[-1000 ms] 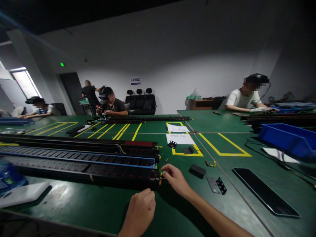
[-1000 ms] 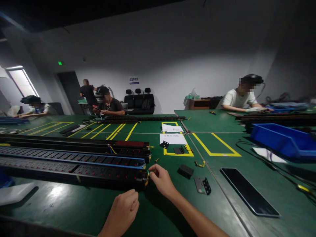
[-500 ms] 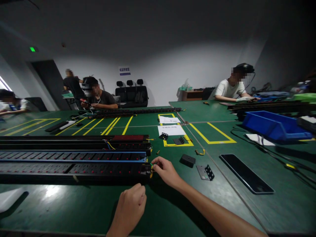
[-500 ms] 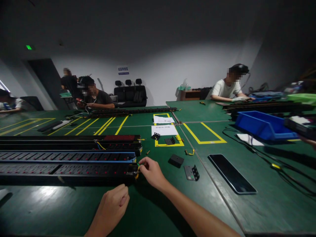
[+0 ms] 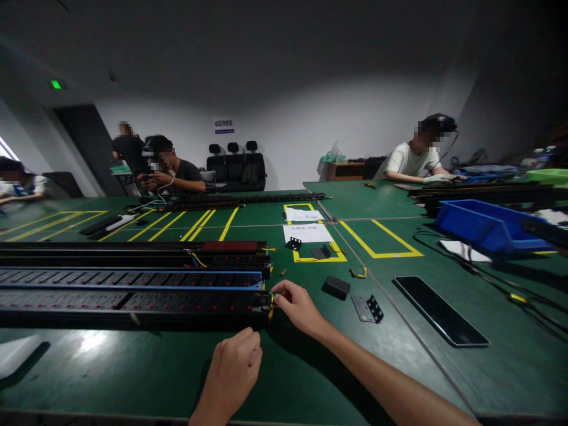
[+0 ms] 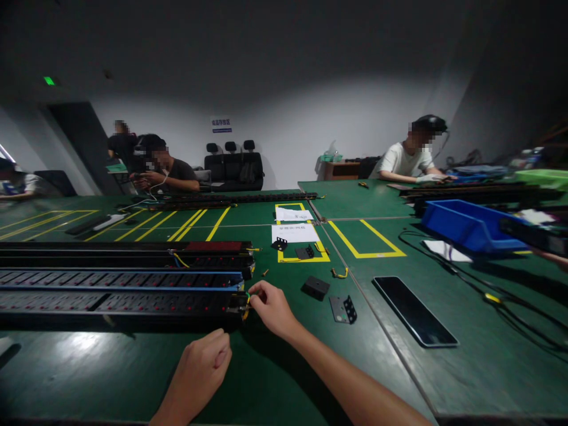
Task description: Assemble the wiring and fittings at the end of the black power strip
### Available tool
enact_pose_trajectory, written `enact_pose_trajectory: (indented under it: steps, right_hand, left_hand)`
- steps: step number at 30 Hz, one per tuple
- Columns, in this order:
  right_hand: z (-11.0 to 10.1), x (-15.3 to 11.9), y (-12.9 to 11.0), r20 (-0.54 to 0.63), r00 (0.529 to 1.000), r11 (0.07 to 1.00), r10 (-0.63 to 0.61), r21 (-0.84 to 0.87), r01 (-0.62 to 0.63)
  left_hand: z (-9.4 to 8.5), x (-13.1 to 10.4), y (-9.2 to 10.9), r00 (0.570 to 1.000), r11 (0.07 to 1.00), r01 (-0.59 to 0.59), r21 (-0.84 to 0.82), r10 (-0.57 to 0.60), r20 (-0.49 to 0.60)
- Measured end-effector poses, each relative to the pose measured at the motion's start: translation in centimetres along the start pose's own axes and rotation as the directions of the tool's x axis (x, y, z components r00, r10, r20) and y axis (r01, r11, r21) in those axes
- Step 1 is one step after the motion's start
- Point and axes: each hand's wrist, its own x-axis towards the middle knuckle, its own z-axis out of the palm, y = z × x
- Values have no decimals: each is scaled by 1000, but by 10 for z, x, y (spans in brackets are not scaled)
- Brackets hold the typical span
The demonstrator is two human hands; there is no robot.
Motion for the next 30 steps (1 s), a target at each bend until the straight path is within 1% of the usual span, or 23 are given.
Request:
enact_pose_trajectory:
  steps: [6,20,30]
  right_hand:
    - [0,0,2,6,1000,1000,-6,1,6]
    - [-1,0,-2,18,1000,1000,7,-17,-6]
    - [0,0,-3,9,1000,1000,18,-7,-18]
  left_hand:
    - [-2,0,1,1000,1000,-6,-10,6,-8]
    - [-4,-1,2,1000,1000,-2,-21,2,-7]
    - [3,-1,-2,1000,1000,-13,-21,13,-14]
